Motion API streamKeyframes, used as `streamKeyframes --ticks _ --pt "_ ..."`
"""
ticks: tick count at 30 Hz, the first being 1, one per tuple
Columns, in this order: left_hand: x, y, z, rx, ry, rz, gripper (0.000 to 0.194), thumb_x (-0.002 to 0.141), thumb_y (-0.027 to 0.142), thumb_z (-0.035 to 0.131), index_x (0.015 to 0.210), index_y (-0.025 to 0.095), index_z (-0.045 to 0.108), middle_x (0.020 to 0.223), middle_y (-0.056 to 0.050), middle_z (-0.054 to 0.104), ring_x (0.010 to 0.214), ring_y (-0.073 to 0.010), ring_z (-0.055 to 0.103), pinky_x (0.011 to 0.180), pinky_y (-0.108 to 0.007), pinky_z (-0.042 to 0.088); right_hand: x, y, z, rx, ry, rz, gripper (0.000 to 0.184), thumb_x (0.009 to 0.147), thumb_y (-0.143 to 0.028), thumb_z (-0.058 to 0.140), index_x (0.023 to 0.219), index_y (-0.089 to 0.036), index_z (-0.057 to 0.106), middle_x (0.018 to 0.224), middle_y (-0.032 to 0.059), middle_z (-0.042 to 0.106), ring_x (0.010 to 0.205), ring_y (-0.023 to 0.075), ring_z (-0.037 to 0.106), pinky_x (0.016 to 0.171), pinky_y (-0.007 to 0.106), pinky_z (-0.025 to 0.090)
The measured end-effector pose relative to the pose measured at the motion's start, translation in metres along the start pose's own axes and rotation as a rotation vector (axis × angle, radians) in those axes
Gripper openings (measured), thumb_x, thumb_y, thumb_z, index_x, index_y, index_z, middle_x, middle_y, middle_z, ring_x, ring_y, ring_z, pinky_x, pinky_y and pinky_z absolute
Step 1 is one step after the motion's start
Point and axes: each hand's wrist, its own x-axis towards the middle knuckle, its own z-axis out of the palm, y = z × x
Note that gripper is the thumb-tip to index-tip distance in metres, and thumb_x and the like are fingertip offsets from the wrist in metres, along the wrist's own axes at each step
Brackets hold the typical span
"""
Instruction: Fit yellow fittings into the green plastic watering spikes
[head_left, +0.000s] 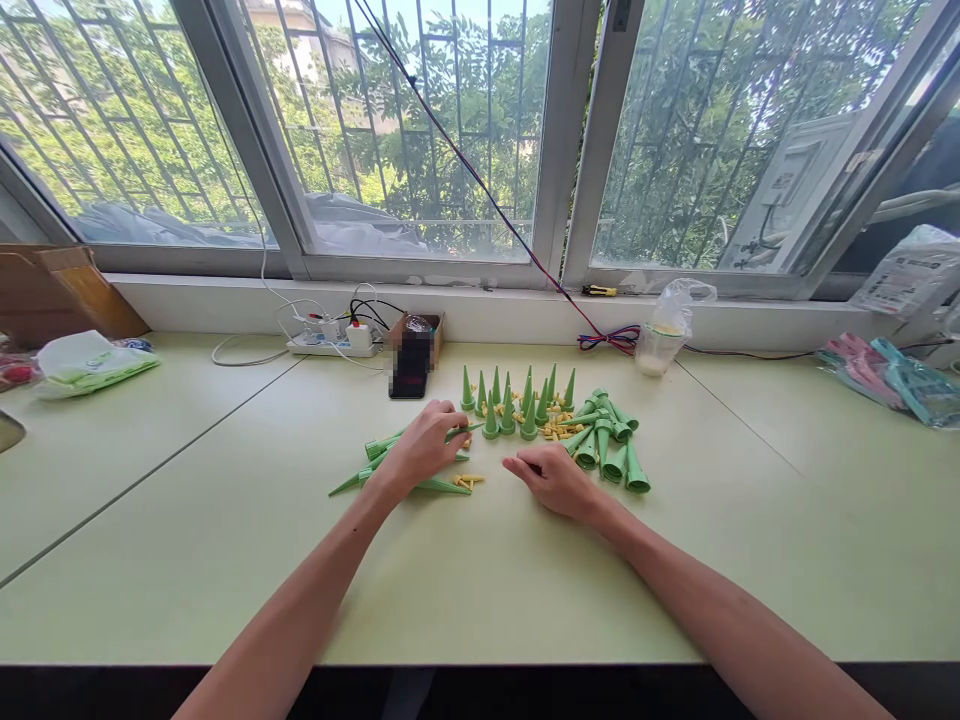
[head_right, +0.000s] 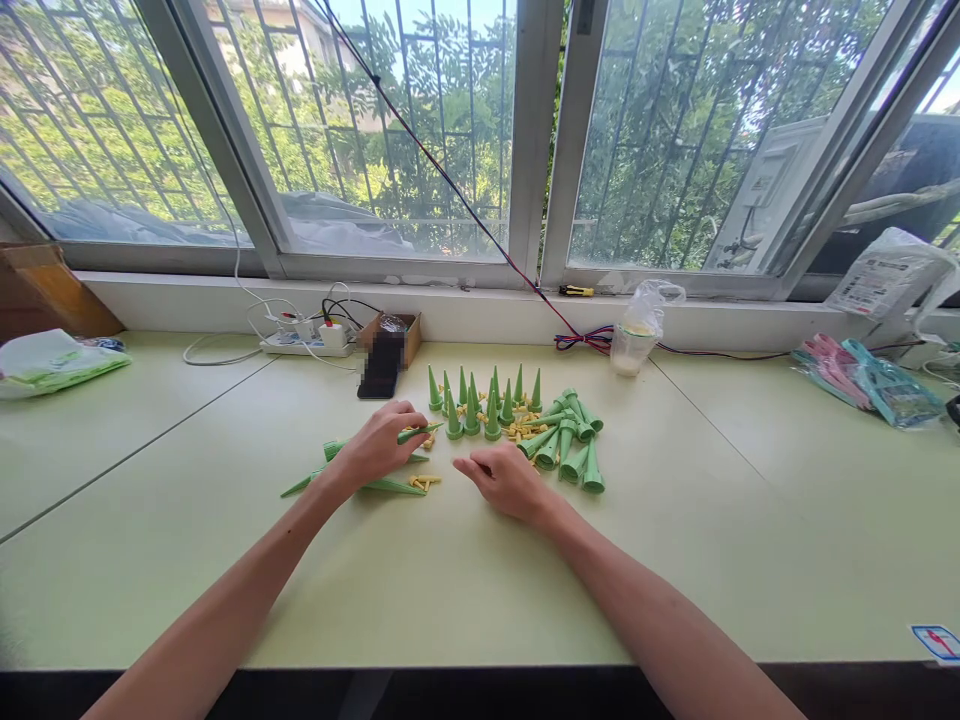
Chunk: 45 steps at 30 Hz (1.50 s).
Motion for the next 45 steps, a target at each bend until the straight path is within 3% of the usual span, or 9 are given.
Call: streamKeyframes --ticks 6,11,16,23,34,41,45 --pt "0.003 0.009 -0.005 -0.030 0.233 0.014 0.015 0.090 0.027 0.048 0.087 0.019 0.061 0.086 -0.006 0.059 0.076 -0.0170 0.055 0.073 -0.029 0.044 0.000 -0.001 0.000 -0.019 -0.004 -0.020 0.051 0.096 -0.043 0.040 0.053 -0.018 0.029 0.055 -0.0047 0.022 0.052 0.0093 0.020 0.051 0.024 0.021" --pt "0.002 0.026 -0.005 -0.193 0.345 -0.072 0.018 0.091 0.034 0.050 0.080 0.020 0.052 0.066 0.002 0.051 0.054 -0.0104 0.043 0.057 -0.025 0.040 -0.001 0.000 0.000 -0.026 0.018 -0.013 0.047 0.096 -0.040 0.042 0.056 -0.018 0.033 0.053 -0.0051 0.028 0.052 0.0094 0.025 0.053 0.024 0.024" --pt "-0.001 0.041 0.009 -0.456 0.185 -0.152 0.025 0.092 0.041 0.046 0.078 0.020 0.044 0.064 0.003 0.051 0.054 -0.0102 0.047 0.051 -0.022 0.040 -0.001 -0.001 -0.002 0.032 0.094 0.029 0.031 0.094 -0.035 0.047 0.068 -0.019 0.047 0.057 -0.0044 0.044 0.052 0.0097 0.035 0.054 0.022 0.029" --pt "-0.003 0.047 0.024 -0.371 -0.027 -0.067 0.022 0.086 0.030 0.052 0.069 0.020 0.042 0.064 0.002 0.054 0.058 -0.0124 0.051 0.056 -0.023 0.043 0.000 0.002 -0.004 0.074 0.170 0.057 0.022 0.094 -0.029 0.046 0.076 -0.018 0.053 0.057 -0.0038 0.048 0.050 0.0102 0.039 0.053 0.023 0.031" --pt "-0.004 0.041 0.030 -0.329 -0.107 -0.036 0.017 0.083 0.026 0.059 0.072 0.018 0.050 0.068 0.002 0.058 0.063 -0.0134 0.055 0.061 -0.025 0.041 -0.001 -0.001 -0.007 -0.068 0.192 0.034 0.033 0.092 -0.030 0.051 0.063 -0.019 0.038 0.051 -0.0062 0.037 0.047 0.0084 0.028 0.050 0.023 0.024" --pt "-0.006 0.045 0.028 -0.338 -0.099 -0.047 0.014 0.082 0.023 0.059 0.074 0.018 0.050 0.064 0.003 0.056 0.060 -0.0125 0.053 0.060 -0.024 0.039 0.001 0.003 -0.009 -0.095 0.268 0.054 0.051 0.093 -0.042 0.049 0.055 -0.019 0.024 0.049 -0.0067 0.022 0.048 0.0087 0.019 0.049 0.024 0.020" --pt "-0.007 0.047 0.030 -0.345 -0.100 -0.029 0.004 0.081 0.021 0.058 0.080 0.018 0.055 0.063 0.003 0.057 0.059 -0.0123 0.053 0.061 -0.025 0.040 0.001 0.004 -0.009 -0.092 0.293 0.065 0.047 0.094 -0.041 0.049 0.057 -0.019 0.029 0.050 -0.0062 0.029 0.048 0.0089 0.025 0.050 0.024 0.023"
